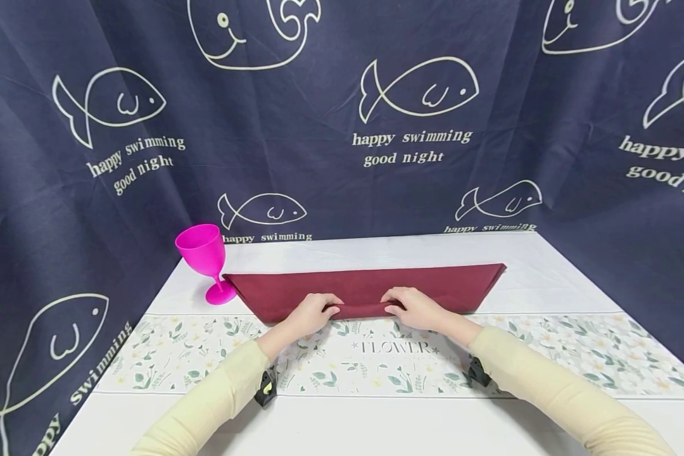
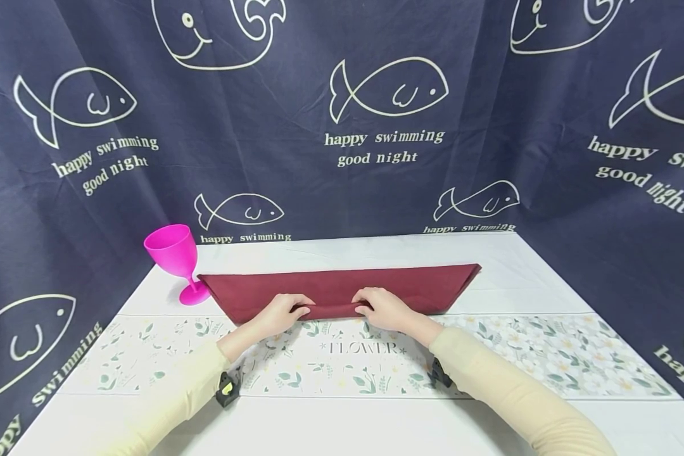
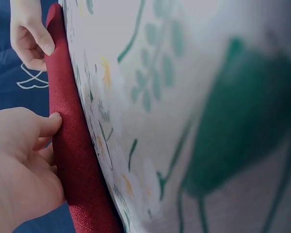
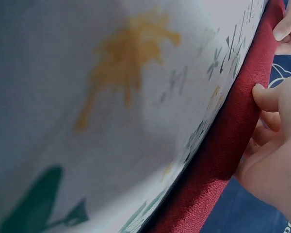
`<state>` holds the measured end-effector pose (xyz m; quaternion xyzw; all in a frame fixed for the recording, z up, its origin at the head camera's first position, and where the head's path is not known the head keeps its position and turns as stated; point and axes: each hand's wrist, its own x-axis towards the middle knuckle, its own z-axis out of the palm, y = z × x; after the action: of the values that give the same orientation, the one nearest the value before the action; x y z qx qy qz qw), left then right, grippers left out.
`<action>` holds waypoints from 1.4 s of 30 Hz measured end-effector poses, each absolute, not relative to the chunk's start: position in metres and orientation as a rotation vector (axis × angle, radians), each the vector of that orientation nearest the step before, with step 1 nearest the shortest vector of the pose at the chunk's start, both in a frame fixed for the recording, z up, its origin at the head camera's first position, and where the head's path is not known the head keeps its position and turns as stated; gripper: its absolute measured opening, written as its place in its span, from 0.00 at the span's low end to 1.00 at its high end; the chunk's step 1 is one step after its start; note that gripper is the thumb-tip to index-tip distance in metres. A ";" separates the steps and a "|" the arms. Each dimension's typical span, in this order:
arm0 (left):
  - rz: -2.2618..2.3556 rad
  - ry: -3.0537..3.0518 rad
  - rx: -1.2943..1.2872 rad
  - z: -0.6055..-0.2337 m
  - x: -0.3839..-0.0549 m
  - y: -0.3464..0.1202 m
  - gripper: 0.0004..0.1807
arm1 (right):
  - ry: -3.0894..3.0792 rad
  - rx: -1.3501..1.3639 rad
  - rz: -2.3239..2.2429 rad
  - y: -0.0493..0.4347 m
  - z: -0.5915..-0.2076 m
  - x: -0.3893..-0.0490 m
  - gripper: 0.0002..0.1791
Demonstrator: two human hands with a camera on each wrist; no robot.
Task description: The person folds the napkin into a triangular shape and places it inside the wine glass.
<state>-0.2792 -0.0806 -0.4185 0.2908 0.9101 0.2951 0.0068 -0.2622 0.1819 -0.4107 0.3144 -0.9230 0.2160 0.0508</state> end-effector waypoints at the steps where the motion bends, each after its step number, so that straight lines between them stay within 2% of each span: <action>1: 0.922 2.846 0.910 -0.419 -0.279 -0.081 0.10 | -2.811 0.953 0.665 0.182 -0.411 -0.262 0.09; 30: 0.840 2.831 0.945 -0.424 -0.281 -0.081 0.13 | -2.881 0.859 0.640 0.183 -0.414 -0.264 0.10; 42: 0.866 2.800 0.920 -0.424 -0.282 -0.081 0.12 | -2.824 0.876 0.654 0.184 -0.415 -0.263 0.06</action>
<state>-0.2821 -0.0806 -0.4239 0.2992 0.9110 0.2817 0.0349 -0.2633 0.1839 -0.4150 0.2887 -0.9311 0.2157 0.0567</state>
